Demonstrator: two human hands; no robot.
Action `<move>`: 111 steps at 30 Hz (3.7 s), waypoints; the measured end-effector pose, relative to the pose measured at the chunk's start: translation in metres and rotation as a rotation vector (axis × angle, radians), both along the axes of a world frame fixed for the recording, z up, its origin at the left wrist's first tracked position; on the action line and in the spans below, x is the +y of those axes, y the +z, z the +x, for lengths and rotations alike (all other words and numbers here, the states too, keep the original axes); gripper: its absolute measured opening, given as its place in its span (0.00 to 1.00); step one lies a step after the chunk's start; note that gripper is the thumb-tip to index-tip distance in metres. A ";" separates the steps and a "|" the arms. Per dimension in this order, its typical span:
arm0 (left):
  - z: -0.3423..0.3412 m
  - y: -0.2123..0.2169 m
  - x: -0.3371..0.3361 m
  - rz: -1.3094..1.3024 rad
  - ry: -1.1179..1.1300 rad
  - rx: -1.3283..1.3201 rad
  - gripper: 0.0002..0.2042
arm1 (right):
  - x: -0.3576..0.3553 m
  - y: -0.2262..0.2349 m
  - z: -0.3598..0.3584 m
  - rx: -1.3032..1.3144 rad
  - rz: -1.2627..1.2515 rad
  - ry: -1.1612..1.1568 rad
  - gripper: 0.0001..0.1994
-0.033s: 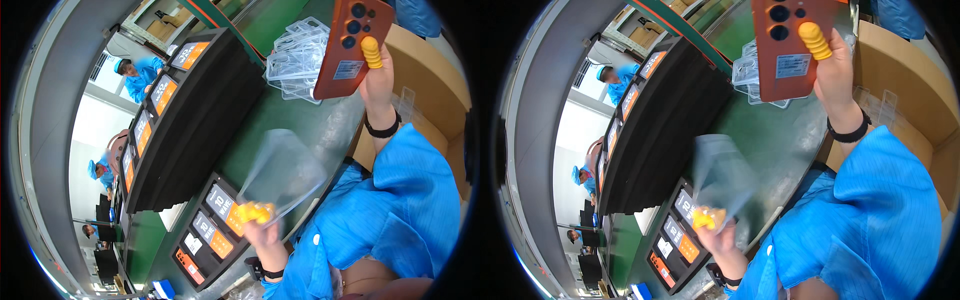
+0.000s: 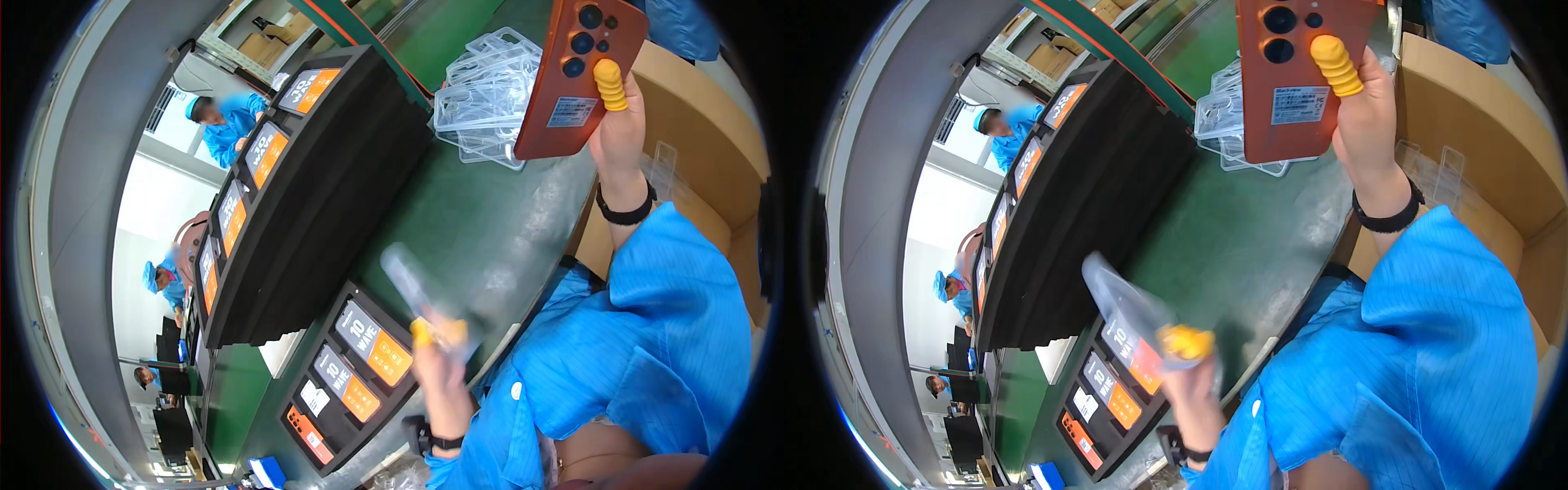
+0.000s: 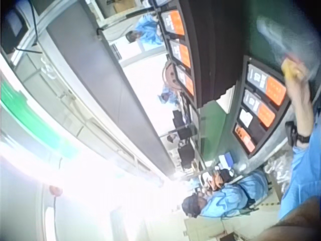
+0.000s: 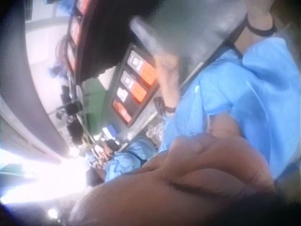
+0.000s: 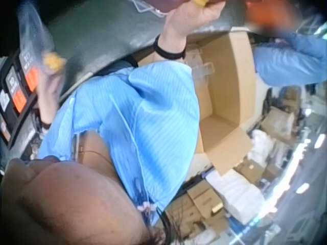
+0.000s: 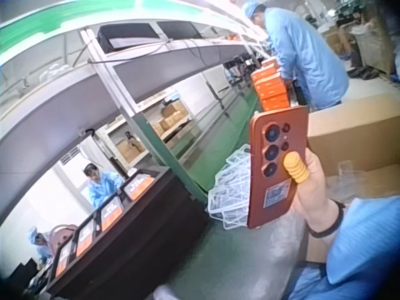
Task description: The person is assembling and packing mobile phone cases into boxes on a factory production line.
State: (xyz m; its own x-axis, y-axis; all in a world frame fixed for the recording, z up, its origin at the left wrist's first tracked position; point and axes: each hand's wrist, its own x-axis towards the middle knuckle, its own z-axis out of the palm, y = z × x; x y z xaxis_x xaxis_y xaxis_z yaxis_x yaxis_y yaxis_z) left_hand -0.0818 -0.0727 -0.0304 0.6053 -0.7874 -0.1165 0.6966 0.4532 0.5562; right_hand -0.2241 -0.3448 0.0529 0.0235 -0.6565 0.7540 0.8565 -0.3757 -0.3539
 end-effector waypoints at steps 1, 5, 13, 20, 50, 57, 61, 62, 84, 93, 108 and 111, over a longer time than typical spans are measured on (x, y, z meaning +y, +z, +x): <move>0.010 -0.053 -0.001 0.519 0.021 -0.519 0.11 | 0.002 0.002 -0.002 -0.013 0.050 -0.079 0.12; -0.023 0.012 -0.018 0.717 0.142 -0.890 0.13 | -0.004 -0.012 -0.018 0.012 0.068 -0.133 0.11; 0.007 0.003 -0.002 0.681 0.337 -1.633 0.07 | -0.001 -0.012 -0.016 0.049 -0.075 -0.056 0.12; -0.010 0.009 0.005 0.714 0.043 -1.989 0.27 | 0.029 -0.013 0.001 0.353 -0.129 -0.070 0.17; -0.041 -0.020 0.003 0.986 0.271 -1.562 0.41 | 0.053 -0.082 0.066 1.255 -1.435 0.270 0.43; -0.028 -0.015 0.025 0.548 0.167 -1.273 0.52 | 0.090 -0.072 0.056 1.038 -0.976 -0.143 0.41; -0.040 -0.003 0.021 0.511 0.268 -1.095 0.36 | 0.115 -0.071 0.056 1.080 -0.879 -0.246 0.43; -0.038 0.000 0.023 0.595 0.281 -1.102 0.29 | 0.119 -0.070 0.056 1.073 -0.881 -0.248 0.43; -0.015 0.006 0.039 0.670 0.335 -1.182 0.10 | 0.106 -0.054 0.060 1.462 -0.802 0.327 0.30; -0.014 -0.010 0.034 0.697 0.525 -1.150 0.11 | 0.122 -0.058 0.061 1.340 -0.868 0.137 0.25; -0.001 -0.002 0.065 0.796 0.340 -1.133 0.12 | 0.143 -0.051 0.063 1.249 -0.880 0.143 0.23; -0.002 -0.003 0.062 0.798 0.453 -1.204 0.12 | 0.143 -0.050 0.071 1.260 -0.897 0.145 0.22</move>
